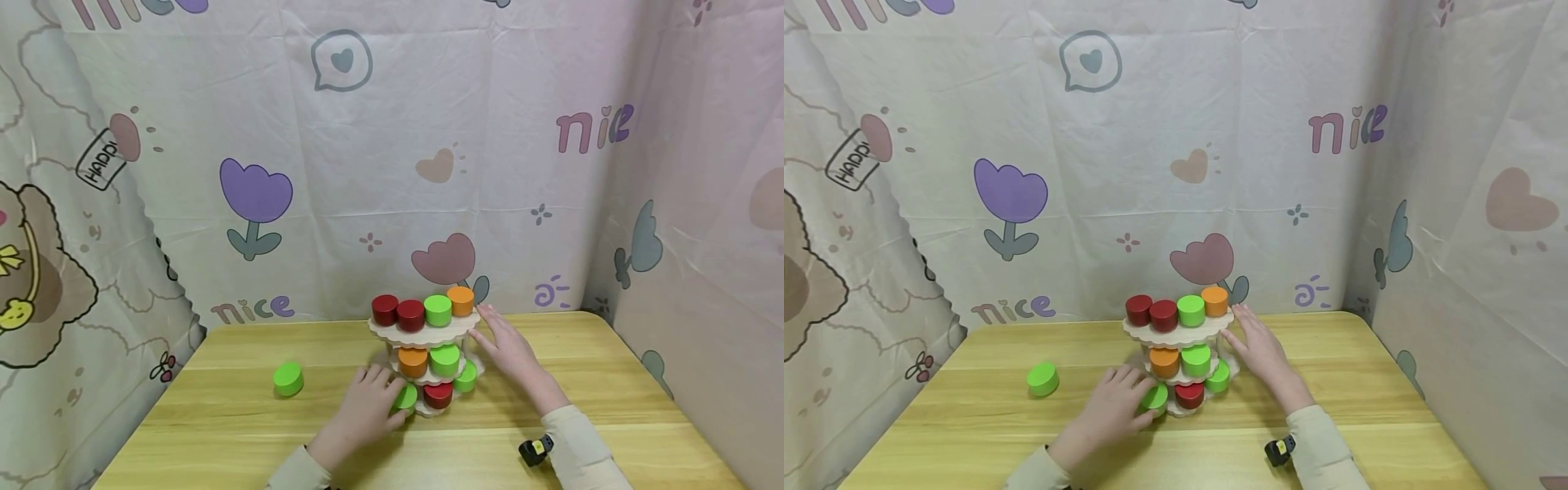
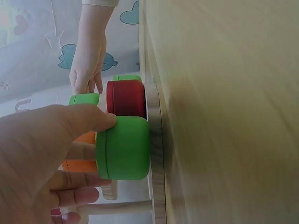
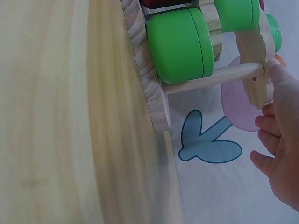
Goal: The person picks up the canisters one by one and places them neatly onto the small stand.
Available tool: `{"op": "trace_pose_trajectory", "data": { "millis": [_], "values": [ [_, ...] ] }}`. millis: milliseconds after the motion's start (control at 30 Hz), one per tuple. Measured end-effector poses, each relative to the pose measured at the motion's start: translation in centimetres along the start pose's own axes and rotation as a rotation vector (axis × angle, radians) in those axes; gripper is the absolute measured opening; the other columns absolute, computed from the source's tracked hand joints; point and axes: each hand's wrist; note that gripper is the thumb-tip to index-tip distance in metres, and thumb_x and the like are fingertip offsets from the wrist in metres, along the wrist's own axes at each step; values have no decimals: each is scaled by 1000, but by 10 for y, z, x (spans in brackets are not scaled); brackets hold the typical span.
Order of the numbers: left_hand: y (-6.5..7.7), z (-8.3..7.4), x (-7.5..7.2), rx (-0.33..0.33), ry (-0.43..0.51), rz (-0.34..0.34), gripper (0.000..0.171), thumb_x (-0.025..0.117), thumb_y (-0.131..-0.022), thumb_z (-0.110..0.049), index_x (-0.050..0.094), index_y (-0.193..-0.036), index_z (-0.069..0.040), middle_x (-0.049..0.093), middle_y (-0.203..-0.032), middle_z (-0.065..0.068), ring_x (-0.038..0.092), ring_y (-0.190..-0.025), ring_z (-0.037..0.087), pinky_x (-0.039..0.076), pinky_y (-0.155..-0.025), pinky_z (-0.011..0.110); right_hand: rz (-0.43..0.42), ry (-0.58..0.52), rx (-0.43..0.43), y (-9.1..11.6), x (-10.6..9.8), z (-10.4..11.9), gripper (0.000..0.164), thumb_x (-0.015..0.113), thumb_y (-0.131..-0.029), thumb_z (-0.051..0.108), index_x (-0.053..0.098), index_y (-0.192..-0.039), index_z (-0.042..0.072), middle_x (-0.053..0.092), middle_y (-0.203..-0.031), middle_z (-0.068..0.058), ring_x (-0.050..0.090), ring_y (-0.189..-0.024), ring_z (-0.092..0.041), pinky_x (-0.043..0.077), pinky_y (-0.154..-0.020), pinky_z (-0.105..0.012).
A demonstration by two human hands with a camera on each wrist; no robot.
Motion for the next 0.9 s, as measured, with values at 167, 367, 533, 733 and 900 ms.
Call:
{"op": "trace_pose_trajectory", "data": {
  "millis": [167, 367, 533, 733, 900],
  "values": [
    [-1, -1, 1, -2, -11, 5, 45, 66, -84, -54, 63, -115, -21, 63, -109, -3, 52, -100, 15, 41, -89, 37, -10, 6, -6, 0, 1, -1, 70, 45, -98, 54, 32, -152, 11, 31, -158, -14, 28, -146, -36, 25, -115, -56],
    [-1, -3, 3, 12, -31, -77, 39, 66, -83, -55, 66, -108, -25, 62, -102, -5, 52, -96, 14, 40, -83, 34, -35, 17, -21, 0, 2, -2, 69, 47, -97, 52, 34, -151, 10, 33, -156, -15, 30, -145, -37, 27, -114, -57],
    [-2, -3, 5, 25, -38, -133, 34, 71, -80, -51, 70, -104, -27, 60, -96, -6, 53, -92, 14, 40, -78, 32, -31, 20, -23, 1, 1, -1, 70, 47, -97, 53, 34, -151, 10, 33, -156, -16, 30, -144, -39, 27, -113, -59],
    [-5, -6, 7, 51, 13, -117, 32, 76, -81, -39, 67, -105, -20, 60, -100, -2, 60, -88, 15, 47, -75, 31, -8, 13, -4, 1, 0, -1, 71, 46, -97, 54, 32, -152, 12, 31, -158, -14, 28, -146, -36, 26, -115, -56],
    [-7, -7, 10, 79, 49, -162, 28, 79, -79, -29, 63, -98, -16, 58, -95, -2, 61, -80, 13, 50, -71, 29, -2, 10, -3, 0, 0, -1, 70, 46, -97, 54, 32, -152, 12, 31, -158, -13, 28, -147, -35, 26, -115, -56]
  ]
}}
Point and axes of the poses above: each hand's wrist, its own y-axis away from the middle knuckle, its own x-axis out of the palm, z = x × y
